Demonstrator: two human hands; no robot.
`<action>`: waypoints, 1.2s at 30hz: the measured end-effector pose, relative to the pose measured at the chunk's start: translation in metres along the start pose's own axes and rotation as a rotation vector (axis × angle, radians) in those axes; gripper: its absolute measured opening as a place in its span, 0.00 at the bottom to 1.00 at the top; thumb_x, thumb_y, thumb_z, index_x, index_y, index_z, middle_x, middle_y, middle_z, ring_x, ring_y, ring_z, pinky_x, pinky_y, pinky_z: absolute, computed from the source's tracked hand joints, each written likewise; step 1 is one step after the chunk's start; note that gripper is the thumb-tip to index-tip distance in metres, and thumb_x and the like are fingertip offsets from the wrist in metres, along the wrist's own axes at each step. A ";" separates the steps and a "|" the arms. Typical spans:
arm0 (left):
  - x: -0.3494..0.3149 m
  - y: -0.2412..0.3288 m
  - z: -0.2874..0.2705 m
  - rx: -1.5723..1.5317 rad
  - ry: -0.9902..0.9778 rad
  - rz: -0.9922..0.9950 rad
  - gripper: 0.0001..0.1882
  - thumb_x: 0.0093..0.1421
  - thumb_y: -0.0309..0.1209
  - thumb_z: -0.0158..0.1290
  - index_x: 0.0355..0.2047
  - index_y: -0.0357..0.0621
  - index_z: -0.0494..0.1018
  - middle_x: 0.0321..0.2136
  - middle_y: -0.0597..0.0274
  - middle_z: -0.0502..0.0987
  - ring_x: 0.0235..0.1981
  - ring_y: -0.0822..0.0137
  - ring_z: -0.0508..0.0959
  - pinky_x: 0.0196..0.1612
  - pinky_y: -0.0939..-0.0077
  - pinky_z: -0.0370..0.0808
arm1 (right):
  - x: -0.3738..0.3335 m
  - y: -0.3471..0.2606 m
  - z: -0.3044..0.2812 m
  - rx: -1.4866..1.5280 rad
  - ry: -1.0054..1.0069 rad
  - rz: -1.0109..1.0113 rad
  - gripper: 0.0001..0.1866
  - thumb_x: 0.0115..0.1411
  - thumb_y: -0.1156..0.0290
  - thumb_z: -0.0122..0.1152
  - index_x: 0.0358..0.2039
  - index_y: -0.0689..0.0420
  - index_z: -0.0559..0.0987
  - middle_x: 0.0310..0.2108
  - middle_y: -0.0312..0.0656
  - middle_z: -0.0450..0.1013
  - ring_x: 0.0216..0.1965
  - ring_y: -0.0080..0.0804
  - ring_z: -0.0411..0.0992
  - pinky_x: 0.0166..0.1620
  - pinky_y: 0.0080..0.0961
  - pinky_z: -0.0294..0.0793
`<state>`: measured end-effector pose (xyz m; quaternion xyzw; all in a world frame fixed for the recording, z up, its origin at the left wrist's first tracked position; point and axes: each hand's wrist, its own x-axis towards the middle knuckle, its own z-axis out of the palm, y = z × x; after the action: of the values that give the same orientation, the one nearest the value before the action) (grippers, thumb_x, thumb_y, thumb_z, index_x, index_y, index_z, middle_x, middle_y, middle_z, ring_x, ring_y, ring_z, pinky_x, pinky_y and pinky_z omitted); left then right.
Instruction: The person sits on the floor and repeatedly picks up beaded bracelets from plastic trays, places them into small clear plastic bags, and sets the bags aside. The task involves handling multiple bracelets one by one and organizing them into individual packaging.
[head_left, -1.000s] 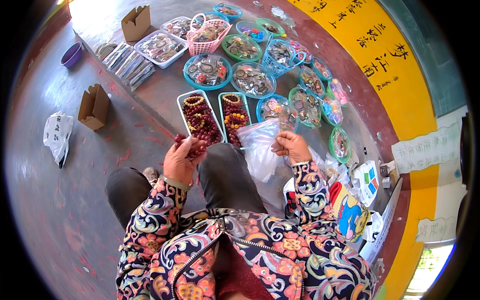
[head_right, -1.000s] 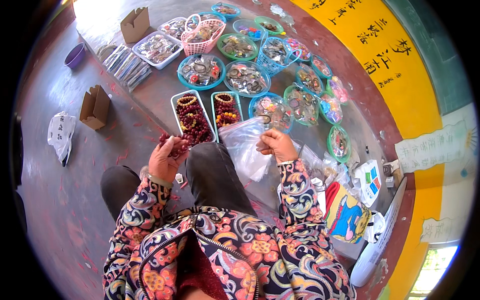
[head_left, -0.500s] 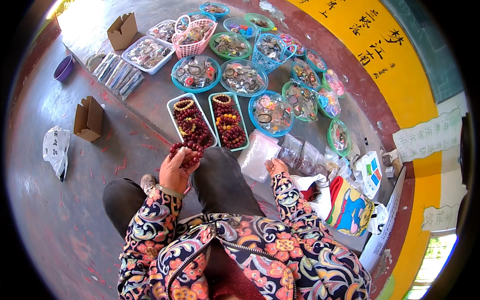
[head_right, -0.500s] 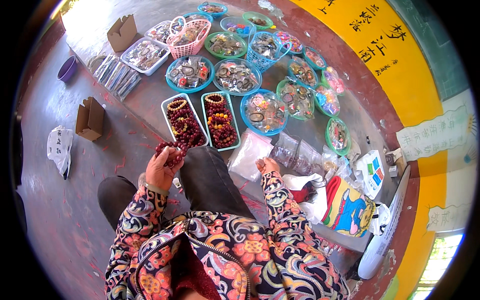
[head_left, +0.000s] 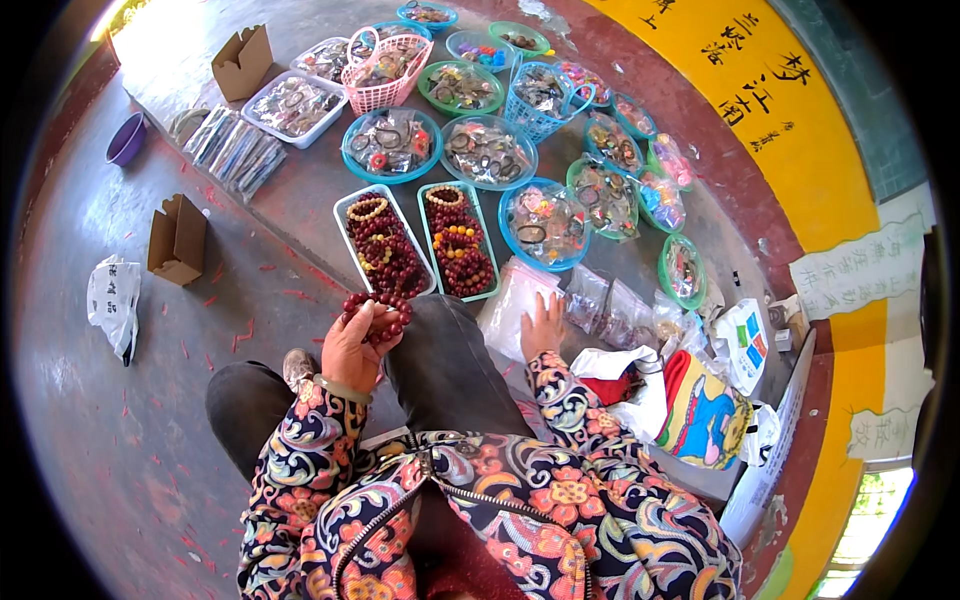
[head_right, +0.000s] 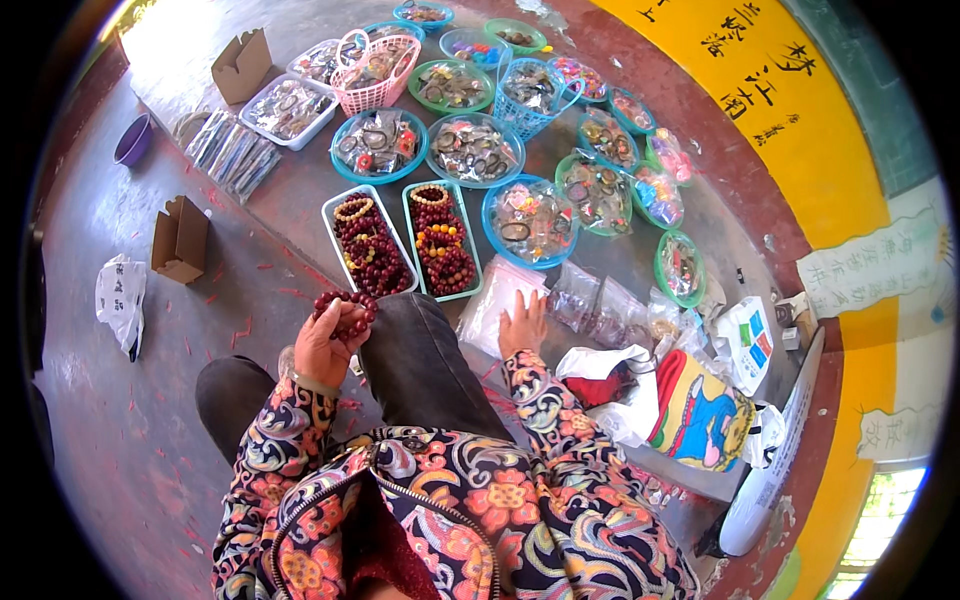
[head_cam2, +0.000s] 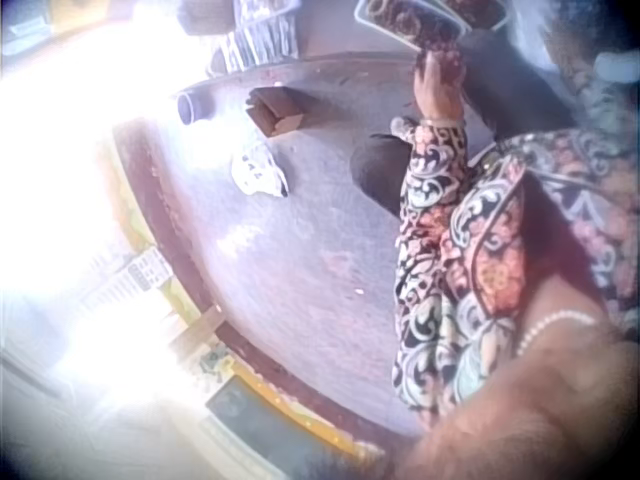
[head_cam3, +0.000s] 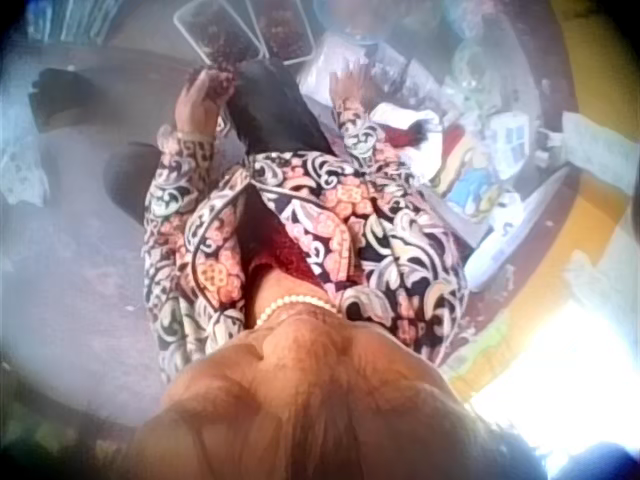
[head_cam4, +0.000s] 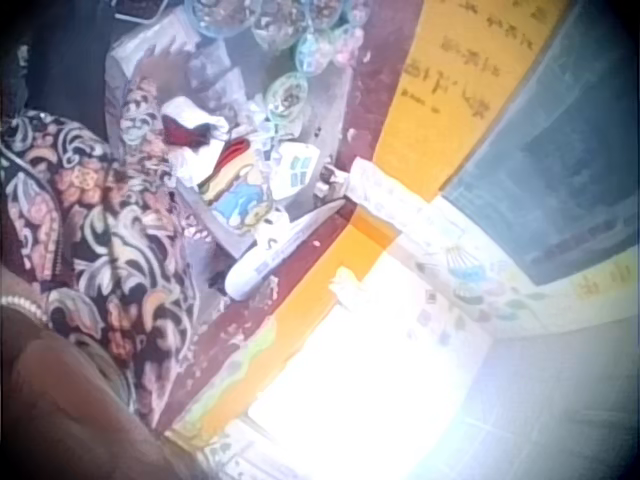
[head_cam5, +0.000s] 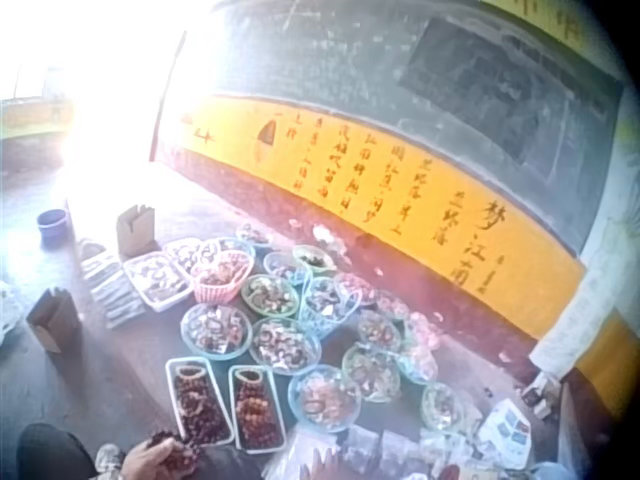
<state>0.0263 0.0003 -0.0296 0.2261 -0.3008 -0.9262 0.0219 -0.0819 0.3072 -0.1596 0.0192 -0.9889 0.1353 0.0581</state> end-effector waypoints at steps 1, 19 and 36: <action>-0.001 0.000 0.000 0.000 0.010 -0.005 0.10 0.60 0.33 0.45 0.35 0.38 0.68 0.31 0.56 0.75 0.34 0.64 0.76 0.36 0.71 0.76 | -0.001 -0.007 0.002 -0.062 -0.036 -0.014 0.30 0.55 0.56 0.50 0.57 0.50 0.59 0.61 0.49 0.47 0.62 0.49 0.43 0.59 0.47 0.46; 0.002 0.000 0.003 0.038 0.138 -0.025 0.12 0.60 0.34 0.46 0.34 0.36 0.70 0.26 0.56 0.76 0.27 0.65 0.77 0.32 0.72 0.76 | 0.016 0.006 0.059 -0.203 -0.177 -0.177 0.34 0.56 0.50 0.46 0.61 0.46 0.52 0.64 0.46 0.35 0.64 0.54 0.31 0.59 0.56 0.35; 0.010 -0.007 0.004 0.030 0.095 -0.015 0.11 0.60 0.33 0.46 0.34 0.36 0.70 0.23 0.55 0.76 0.24 0.66 0.76 0.29 0.76 0.74 | 0.028 0.008 0.072 -0.274 -0.250 -0.138 0.33 0.57 0.47 0.40 0.61 0.45 0.52 0.64 0.47 0.37 0.63 0.55 0.33 0.59 0.53 0.35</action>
<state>0.0167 0.0067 -0.0344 0.2723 -0.3118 -0.9099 0.0259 -0.1185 0.2950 -0.2275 0.0953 -0.9940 -0.0081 -0.0537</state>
